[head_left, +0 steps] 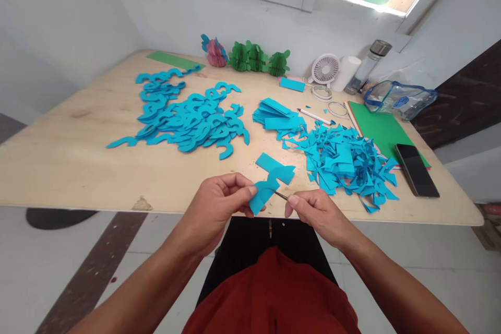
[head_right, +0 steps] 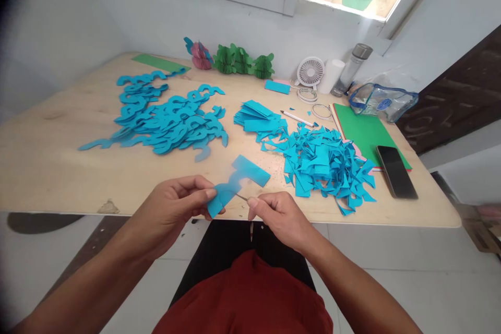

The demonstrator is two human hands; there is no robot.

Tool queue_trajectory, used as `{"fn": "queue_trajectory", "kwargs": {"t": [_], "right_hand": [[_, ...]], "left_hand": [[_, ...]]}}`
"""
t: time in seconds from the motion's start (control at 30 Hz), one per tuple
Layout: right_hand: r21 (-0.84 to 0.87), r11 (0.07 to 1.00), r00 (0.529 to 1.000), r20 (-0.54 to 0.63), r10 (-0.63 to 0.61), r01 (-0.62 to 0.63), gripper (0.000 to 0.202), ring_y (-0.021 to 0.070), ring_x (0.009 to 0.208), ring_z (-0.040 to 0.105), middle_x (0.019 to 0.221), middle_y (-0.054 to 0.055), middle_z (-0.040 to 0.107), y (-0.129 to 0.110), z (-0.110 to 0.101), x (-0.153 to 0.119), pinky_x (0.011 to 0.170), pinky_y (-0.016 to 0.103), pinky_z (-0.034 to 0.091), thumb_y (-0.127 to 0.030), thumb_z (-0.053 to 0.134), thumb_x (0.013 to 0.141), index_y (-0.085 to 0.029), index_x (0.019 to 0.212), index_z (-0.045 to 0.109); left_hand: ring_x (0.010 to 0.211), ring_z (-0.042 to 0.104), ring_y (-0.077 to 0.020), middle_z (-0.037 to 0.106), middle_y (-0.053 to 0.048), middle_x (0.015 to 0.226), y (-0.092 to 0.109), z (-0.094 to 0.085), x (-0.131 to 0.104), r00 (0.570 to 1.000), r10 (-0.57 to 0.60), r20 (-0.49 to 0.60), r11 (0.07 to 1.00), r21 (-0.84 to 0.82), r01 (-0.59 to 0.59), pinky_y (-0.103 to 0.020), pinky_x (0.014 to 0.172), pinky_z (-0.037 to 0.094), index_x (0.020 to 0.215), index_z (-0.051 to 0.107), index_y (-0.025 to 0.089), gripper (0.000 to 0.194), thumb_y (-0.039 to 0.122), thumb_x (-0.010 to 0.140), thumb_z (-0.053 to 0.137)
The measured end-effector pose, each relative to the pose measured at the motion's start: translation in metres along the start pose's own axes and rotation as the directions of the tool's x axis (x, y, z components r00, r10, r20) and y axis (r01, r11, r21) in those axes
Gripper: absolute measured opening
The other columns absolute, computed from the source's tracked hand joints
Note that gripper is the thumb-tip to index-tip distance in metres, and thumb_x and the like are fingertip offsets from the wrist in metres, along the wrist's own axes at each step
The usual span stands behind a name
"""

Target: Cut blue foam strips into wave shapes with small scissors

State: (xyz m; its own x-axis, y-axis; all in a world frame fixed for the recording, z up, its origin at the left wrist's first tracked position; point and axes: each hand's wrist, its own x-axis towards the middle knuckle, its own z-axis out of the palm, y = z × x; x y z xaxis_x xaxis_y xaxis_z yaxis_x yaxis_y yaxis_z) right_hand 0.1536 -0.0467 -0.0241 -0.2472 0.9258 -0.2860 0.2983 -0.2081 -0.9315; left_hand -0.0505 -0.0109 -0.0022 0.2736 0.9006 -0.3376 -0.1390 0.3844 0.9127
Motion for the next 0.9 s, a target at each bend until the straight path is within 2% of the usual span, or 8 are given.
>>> {"fn": "queue_trajectory", "kwargs": {"t": [0.7,0.9], "right_hand": [[0.015,1.0,1.0,-0.019,-0.02,0.02,0.051,0.0098,0.047,0.025,0.048,-0.007,0.029,-0.0013,0.0008,0.0014,0.047,0.027,0.019,-0.057,0.047,0.09,-0.014,0.07,0.066],[0.011,1.0,1.0,-0.016,-0.013,0.013,0.048,0.0092,0.047,0.025,0.048,-0.007,0.028,-0.0018,0.0009,0.0012,0.047,0.026,0.019,-0.053,0.047,0.091,-0.014,0.071,0.066]], "left_hand": [[0.053,0.058,-0.0123,0.063,0.001,0.053,-0.0006,0.0016,0.0012,1.0,0.0,-0.009,1.0,-0.007,0.0,-0.021,0.051,0.048,0.059,0.064,0.018,0.014,0.022,0.069,0.074],[0.053,0.058,-0.0129,0.063,0.001,0.053,0.0022,0.0037,0.0015,0.999,-0.015,-0.032,1.0,-0.005,0.015,-0.022,0.051,0.048,0.058,0.064,0.017,0.015,0.024,0.067,0.074]]}}
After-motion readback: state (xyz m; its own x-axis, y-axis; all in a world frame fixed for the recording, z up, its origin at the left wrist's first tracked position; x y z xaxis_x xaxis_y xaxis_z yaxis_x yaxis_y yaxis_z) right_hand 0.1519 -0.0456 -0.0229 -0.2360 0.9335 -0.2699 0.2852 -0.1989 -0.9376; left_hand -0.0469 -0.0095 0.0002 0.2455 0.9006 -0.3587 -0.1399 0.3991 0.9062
